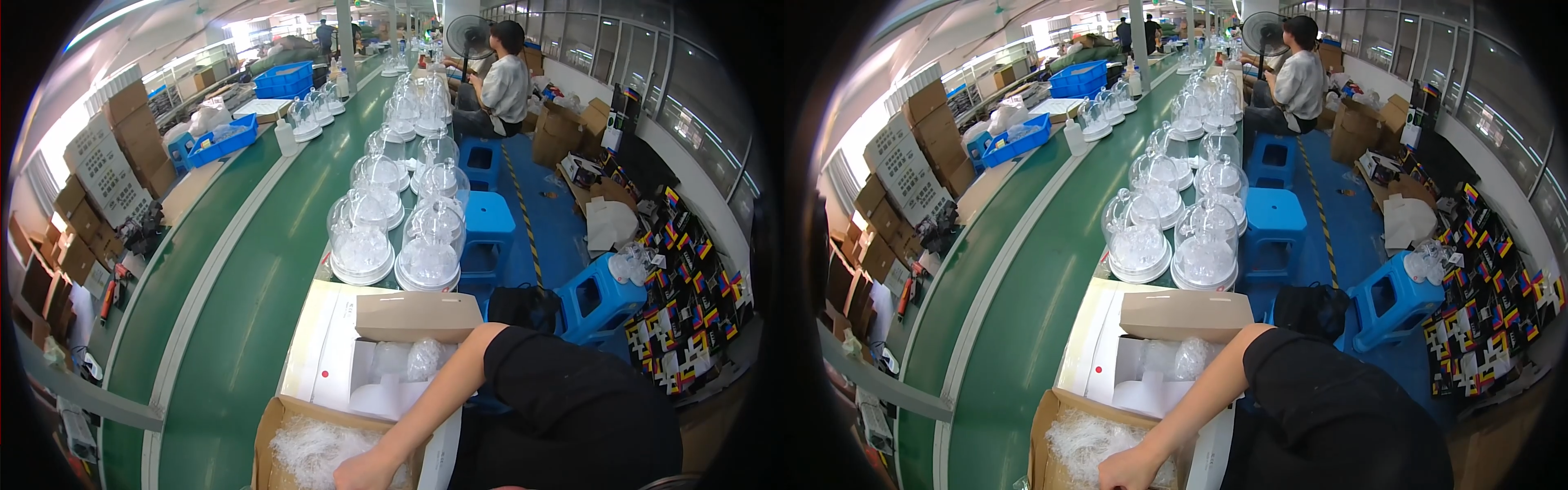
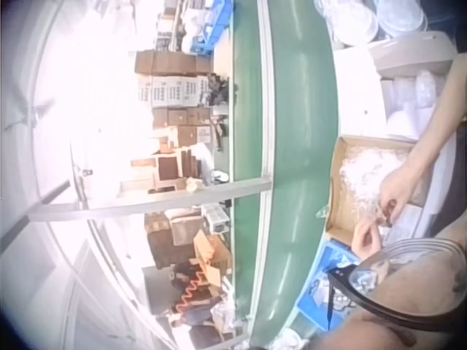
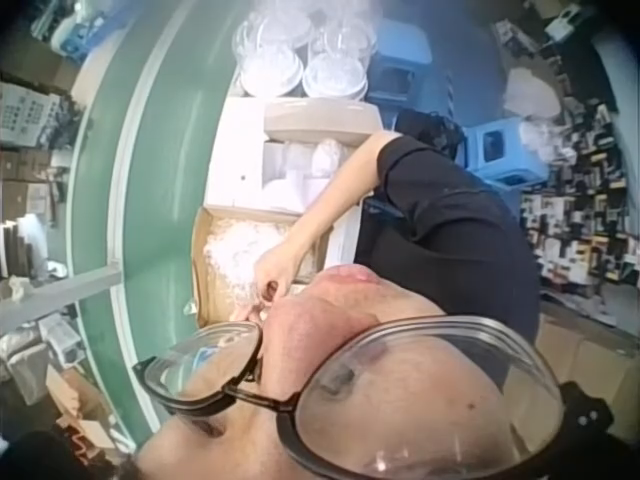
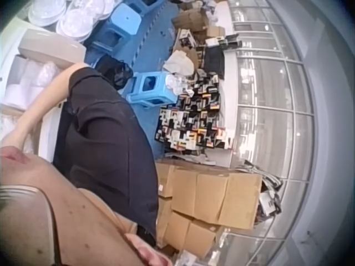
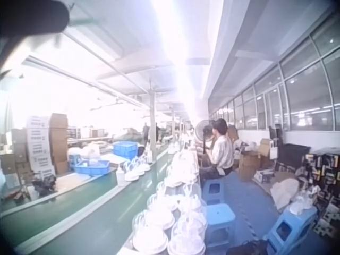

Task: Packaging electrical components and instruction manuals into boxes at a factory assembly line.

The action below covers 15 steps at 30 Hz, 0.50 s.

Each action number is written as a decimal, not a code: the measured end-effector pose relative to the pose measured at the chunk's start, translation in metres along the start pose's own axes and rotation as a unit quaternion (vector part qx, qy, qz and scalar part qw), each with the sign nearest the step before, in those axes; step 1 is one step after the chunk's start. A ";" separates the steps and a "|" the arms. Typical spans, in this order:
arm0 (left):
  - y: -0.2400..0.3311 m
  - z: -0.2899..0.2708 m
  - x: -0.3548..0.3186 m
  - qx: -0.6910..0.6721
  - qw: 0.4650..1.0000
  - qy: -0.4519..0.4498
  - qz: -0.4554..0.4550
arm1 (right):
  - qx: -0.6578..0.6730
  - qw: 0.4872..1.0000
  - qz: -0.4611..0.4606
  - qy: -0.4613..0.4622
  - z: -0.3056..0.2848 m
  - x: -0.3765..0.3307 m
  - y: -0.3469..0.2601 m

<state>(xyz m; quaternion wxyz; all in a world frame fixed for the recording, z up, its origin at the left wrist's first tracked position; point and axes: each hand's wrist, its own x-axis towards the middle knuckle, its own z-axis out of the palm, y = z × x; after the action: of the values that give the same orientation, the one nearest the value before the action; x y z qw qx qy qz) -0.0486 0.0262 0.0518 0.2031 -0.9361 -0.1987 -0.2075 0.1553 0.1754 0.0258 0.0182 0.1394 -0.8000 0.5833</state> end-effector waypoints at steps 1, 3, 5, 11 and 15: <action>-0.007 -0.001 0.000 -0.008 0.999 0.012 0.042 | -0.016 1.000 0.021 -0.005 0.001 0.001 0.001; -0.009 -0.004 0.003 -0.021 0.996 0.024 0.087 | -0.027 0.999 0.023 0.014 0.001 -0.002 0.000; 0.003 -0.010 0.012 0.066 0.998 0.015 -0.003 | -0.040 0.998 0.023 0.031 -0.001 -0.002 -0.003; -0.021 0.005 -0.014 -0.031 0.986 0.130 0.100 | 0.039 0.995 -0.019 0.091 -0.005 -0.001 -0.009; -0.022 0.009 -0.032 -0.093 0.980 0.159 0.078 | 0.074 0.983 -0.048 0.162 -0.005 -0.002 -0.012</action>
<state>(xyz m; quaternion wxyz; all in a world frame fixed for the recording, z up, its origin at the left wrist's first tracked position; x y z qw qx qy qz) -0.0827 0.0394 0.0354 0.1595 -0.9185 -0.0698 -0.3550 0.1597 0.1775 0.0384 0.1652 0.0821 -0.7333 0.6544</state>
